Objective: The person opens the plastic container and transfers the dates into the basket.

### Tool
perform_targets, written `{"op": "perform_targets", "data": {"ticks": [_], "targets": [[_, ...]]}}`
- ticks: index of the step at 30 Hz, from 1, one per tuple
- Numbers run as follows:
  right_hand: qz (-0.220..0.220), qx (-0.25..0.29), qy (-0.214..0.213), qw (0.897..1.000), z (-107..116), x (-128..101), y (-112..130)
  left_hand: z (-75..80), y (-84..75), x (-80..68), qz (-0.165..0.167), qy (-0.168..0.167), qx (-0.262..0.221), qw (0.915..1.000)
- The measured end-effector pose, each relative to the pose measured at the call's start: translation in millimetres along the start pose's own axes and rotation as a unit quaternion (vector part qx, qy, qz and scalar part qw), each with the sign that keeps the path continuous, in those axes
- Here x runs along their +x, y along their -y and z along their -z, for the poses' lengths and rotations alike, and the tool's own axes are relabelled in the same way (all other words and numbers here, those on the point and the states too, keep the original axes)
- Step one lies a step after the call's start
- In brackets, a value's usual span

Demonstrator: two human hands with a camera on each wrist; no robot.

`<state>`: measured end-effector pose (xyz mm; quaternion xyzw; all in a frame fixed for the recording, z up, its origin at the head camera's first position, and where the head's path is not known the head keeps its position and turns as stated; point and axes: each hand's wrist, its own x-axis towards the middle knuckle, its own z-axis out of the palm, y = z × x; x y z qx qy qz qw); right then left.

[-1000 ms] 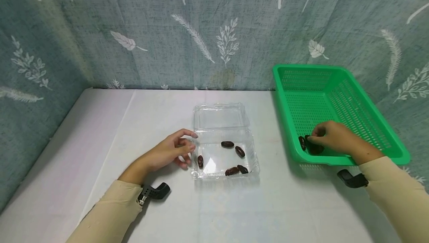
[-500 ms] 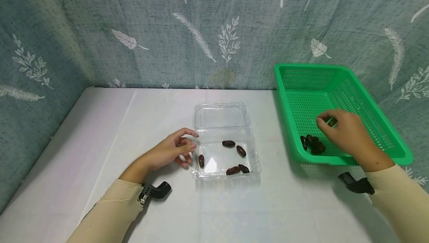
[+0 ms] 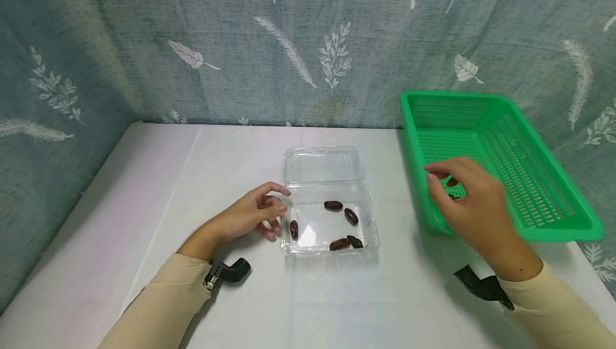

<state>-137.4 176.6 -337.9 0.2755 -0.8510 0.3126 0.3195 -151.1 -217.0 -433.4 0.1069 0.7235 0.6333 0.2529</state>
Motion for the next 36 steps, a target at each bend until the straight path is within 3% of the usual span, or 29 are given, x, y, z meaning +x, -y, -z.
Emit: {"op": "perform_targets", "data": {"ticks": [7,12,25,36], "targets": [[0.041,0.056,0.006,0.998,-33,-2,26,-1.1,-0.7,0.3,0.003,-0.002,-0.003,1.0],[0.056,0.056,0.036,0.996,-59,-4,36,0.1,0.0,-0.4,0.003,0.0,-0.004,1.0],[0.031,0.046,0.118,0.991,-103,-3,43,0.9,0.6,-0.6,-0.001,0.005,0.002,1.0],[-0.003,-0.017,0.219,0.976,-126,0,44,1.9,-0.1,-0.9,-0.003,0.003,0.001,1.0]]}}
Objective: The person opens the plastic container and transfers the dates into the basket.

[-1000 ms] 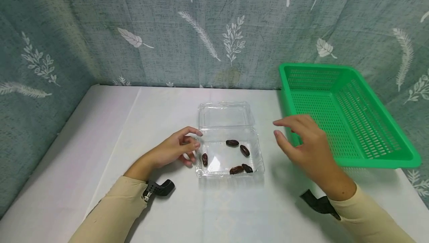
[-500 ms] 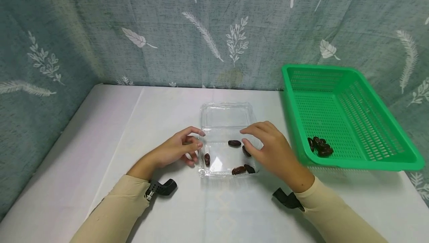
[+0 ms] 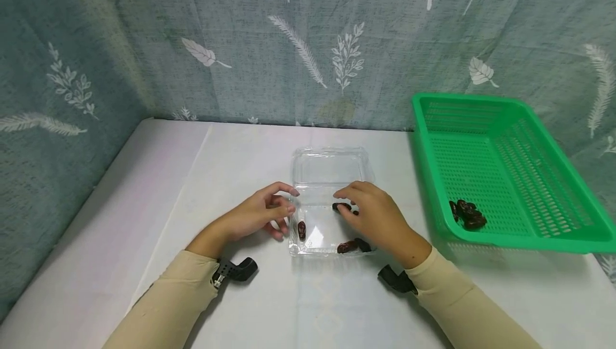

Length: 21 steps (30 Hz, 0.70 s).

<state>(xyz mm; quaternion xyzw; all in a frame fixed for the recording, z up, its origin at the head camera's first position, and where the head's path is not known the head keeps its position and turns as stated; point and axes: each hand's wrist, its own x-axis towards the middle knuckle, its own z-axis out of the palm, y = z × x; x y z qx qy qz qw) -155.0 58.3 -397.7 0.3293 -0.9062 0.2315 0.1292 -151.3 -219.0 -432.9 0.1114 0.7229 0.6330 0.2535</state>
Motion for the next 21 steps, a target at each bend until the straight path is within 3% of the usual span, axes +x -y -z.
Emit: {"op": "perform_targets", "data": {"ticks": [12,21], "targets": [[-0.025,-0.024,0.071,0.997,-8.1,0.1,0.9,-0.7,-1.5,-1.0,0.005,0.004,-0.003,1.0],[-0.007,-0.061,0.078,0.995,-10.1,-0.2,0.5,-0.7,-1.4,-0.3,0.009,0.001,-0.008,0.9999]]}}
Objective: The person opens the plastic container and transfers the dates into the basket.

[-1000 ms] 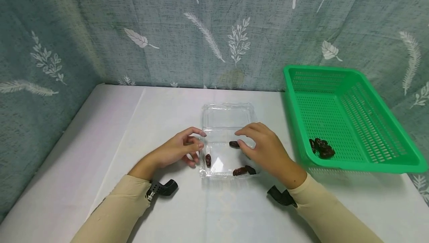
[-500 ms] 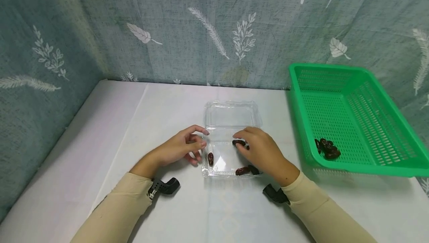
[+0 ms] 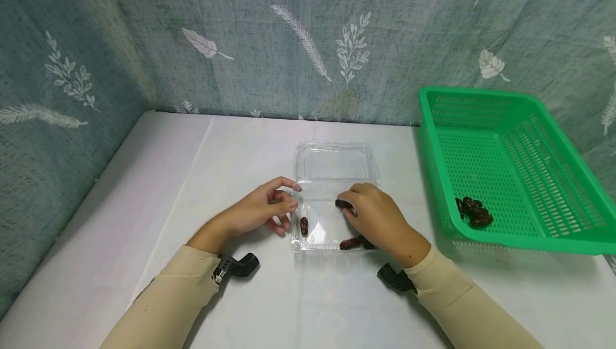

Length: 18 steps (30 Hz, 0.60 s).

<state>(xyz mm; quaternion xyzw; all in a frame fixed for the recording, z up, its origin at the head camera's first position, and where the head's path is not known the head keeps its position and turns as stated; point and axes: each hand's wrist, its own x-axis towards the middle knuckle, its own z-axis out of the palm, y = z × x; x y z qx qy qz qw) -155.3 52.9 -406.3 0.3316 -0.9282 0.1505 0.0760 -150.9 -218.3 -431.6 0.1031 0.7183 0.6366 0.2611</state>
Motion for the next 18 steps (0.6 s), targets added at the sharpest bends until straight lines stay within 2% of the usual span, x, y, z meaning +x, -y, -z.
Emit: {"op": "perform_targets", "data": {"ticks": [11,18], "targets": [[0.008,-0.038,0.006,0.999,1.3,-2.8,0.3,-0.1,-0.5,1.0,0.001,-0.005,0.005,1.0],[0.019,-0.051,-0.004,0.999,-0.1,-4.0,0.4,-0.2,-0.6,0.2,0.002,-0.001,0.0,1.0]]}}
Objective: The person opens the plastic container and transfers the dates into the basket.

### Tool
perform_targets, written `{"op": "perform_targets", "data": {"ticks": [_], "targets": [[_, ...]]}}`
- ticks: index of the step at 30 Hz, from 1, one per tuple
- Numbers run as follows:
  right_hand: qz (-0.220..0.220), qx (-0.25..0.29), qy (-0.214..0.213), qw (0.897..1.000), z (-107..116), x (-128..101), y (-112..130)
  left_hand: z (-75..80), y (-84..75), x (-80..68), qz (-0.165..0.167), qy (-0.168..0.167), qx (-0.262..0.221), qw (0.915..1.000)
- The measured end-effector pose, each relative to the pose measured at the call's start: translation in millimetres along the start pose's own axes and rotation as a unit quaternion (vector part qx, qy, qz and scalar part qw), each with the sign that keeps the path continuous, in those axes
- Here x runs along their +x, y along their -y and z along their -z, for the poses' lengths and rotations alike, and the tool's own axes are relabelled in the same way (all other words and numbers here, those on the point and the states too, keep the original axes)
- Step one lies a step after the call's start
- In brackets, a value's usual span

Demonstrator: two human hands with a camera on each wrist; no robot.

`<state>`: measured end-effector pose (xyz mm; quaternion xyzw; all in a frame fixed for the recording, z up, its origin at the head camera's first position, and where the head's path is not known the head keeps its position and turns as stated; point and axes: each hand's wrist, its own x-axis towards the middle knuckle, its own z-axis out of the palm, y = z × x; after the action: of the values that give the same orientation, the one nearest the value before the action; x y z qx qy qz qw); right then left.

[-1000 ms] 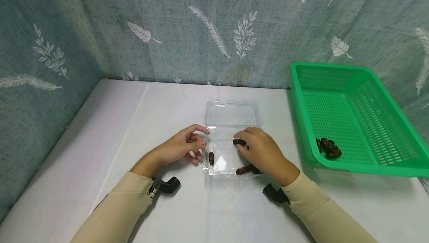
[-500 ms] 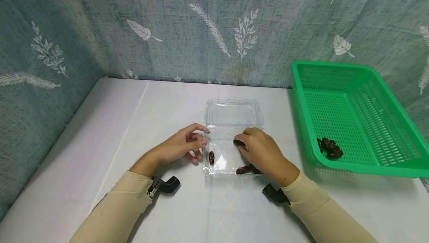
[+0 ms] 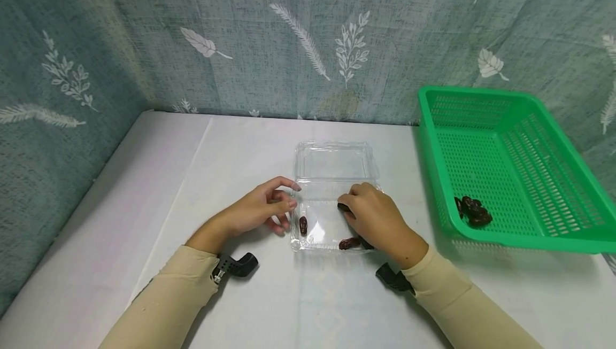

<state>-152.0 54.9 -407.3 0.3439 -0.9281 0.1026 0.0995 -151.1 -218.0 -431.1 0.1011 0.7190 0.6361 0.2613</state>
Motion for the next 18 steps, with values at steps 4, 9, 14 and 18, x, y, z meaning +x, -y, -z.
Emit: {"op": "perform_targets", "data": {"ticks": [4,9,14,18], "targets": [[0.002,-0.004,-0.004,1.0,0,-1,-2,-1.0,-0.3,2.1,-0.001,0.002,-0.001,1.0],[0.009,0.021,-0.007,1.0,4,-2,-5,-1.6,-0.1,3.4,-0.003,0.003,0.004,1.0],[0.011,0.044,-0.02,0.999,12,-4,-5,-1.9,-2.7,2.4,-0.006,0.005,0.009,0.9999],[0.02,0.06,-0.042,0.997,22,-6,-4,-1.3,-1.0,1.3,-0.001,-0.003,0.013,0.9999]]}}
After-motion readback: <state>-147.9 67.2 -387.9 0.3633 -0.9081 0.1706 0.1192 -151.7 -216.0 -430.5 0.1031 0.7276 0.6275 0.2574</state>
